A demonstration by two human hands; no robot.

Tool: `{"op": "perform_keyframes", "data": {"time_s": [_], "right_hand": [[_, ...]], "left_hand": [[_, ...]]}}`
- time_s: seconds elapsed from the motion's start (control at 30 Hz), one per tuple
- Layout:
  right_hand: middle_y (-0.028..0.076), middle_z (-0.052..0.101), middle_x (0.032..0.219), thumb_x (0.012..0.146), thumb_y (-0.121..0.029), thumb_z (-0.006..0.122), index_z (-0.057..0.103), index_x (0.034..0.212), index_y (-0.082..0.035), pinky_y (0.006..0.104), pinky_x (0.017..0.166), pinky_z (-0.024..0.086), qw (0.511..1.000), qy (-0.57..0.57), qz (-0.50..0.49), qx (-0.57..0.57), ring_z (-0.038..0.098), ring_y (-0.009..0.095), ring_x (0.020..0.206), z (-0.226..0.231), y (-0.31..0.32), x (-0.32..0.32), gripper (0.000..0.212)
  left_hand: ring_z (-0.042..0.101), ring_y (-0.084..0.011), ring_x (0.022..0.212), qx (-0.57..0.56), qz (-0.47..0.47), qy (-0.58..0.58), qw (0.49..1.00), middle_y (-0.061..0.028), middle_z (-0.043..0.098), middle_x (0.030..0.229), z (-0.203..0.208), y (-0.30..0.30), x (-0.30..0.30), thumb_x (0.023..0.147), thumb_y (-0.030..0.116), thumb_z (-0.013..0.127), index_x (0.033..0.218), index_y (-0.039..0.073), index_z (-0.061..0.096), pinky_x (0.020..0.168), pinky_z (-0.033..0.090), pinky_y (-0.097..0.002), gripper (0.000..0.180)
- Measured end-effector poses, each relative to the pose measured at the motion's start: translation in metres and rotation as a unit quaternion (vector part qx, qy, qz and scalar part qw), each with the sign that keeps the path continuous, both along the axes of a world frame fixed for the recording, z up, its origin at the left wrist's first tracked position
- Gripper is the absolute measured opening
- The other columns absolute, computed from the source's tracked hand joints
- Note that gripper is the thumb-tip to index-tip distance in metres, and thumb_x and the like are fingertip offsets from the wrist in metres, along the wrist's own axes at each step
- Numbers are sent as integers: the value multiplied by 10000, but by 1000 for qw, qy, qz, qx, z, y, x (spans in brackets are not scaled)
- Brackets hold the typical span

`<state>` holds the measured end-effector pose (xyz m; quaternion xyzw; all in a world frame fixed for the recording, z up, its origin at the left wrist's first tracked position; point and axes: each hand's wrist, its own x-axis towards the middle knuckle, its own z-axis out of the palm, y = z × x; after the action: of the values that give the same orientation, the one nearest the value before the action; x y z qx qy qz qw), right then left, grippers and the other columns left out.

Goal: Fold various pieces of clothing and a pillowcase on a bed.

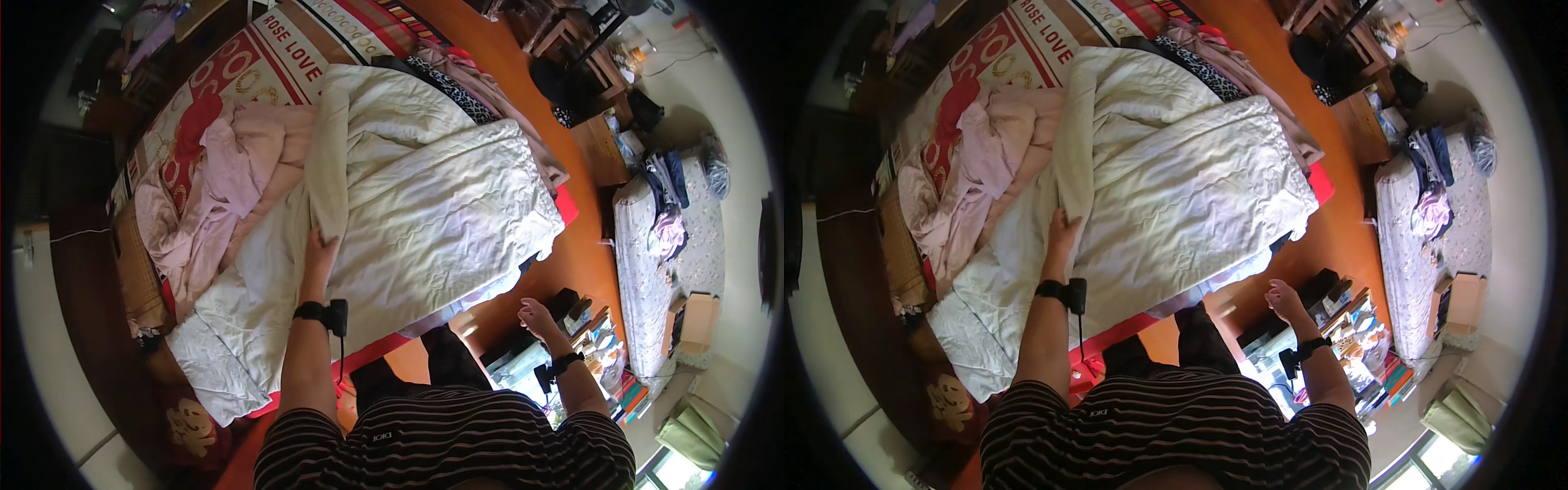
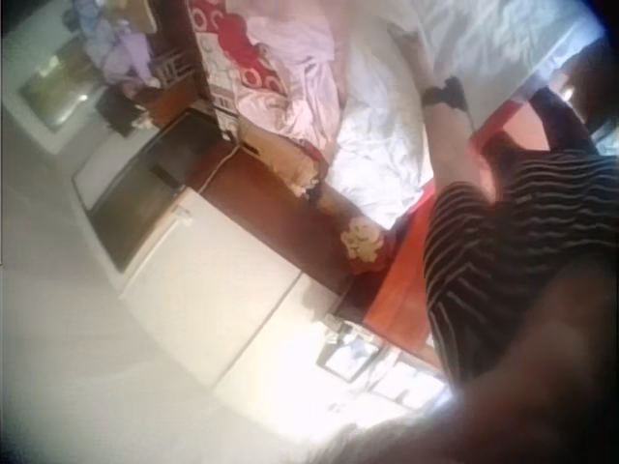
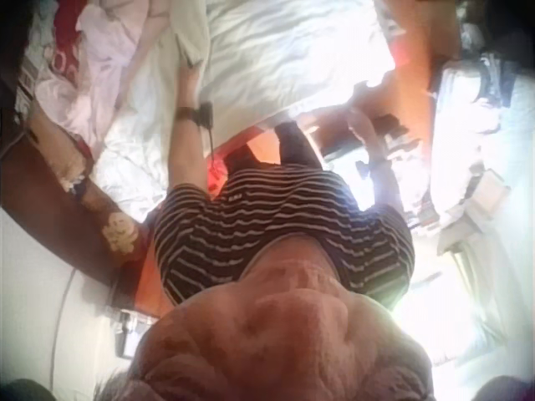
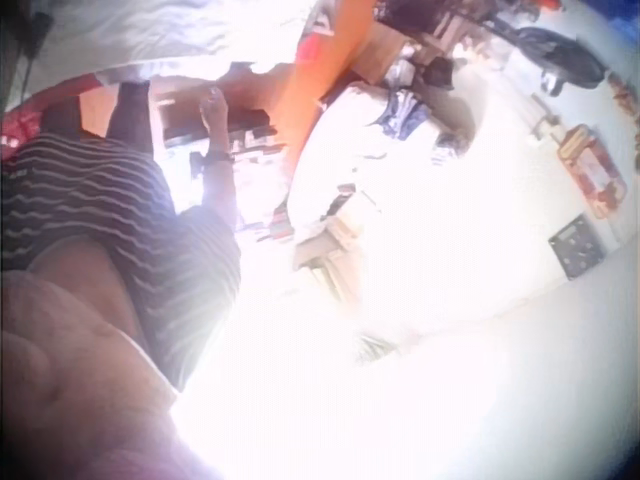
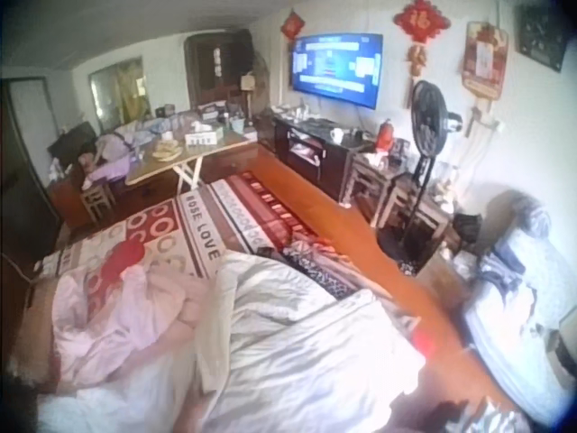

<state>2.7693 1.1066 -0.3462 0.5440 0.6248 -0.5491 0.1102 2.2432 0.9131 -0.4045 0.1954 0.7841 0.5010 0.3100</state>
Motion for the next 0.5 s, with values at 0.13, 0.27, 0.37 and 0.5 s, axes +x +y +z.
{"op": "perform_keyframes", "data": {"time_s": [0.13, 0.27, 0.37, 0.5], "right_hand": [[90, 584, 910, 835, -153, 591, 423, 1234, -11, 254, 545, 466, 986, 65, -120, -97, 584, 134, 703, 5, -2, 0, 456], [130, 567, 1084, 851, -212, 602, 300, 1348, -59, 302, 708, 475, 972, 196, -76, -107, 571, 186, 883, 42, 3, -110, 602], [163, 555, 1113, 835, -219, 624, 277, 1355, -60, 304, 717, 475, 976, 200, -29, -87, 570, 193, 891, 50, 1, -156, 645], [172, 565, 1071, 806, -210, 655, 272, 1356, -62, 304, 639, 486, 991, 125, -2, -37, 584, 194, 826, 24, 0, -152, 686]], "left_hand": [[486, -233, 482, -125, -316, -27, 940, -227, 549, 718, 126, 58, 125, 763, 63, 528, 1345, 115, 356, 501, 432, -379, 609], [578, -341, 958, -73, -570, 30, 818, -202, 566, 1110, 112, 7, 194, 812, 215, 581, 1366, 146, 326, 808, 449, -383, 614], [605, -277, 843, -133, -505, -75, 850, -168, 609, 965, 78, -12, 187, 812, 217, 607, 1358, 95, 330, 750, 466, -361, 625], [605, -237, 707, -90, -304, -75, 945, -118, 630, 792, 24, -22, 149, 787, 241, 646, 1195, 31, 485, 653, 480, -327, 486]]}}
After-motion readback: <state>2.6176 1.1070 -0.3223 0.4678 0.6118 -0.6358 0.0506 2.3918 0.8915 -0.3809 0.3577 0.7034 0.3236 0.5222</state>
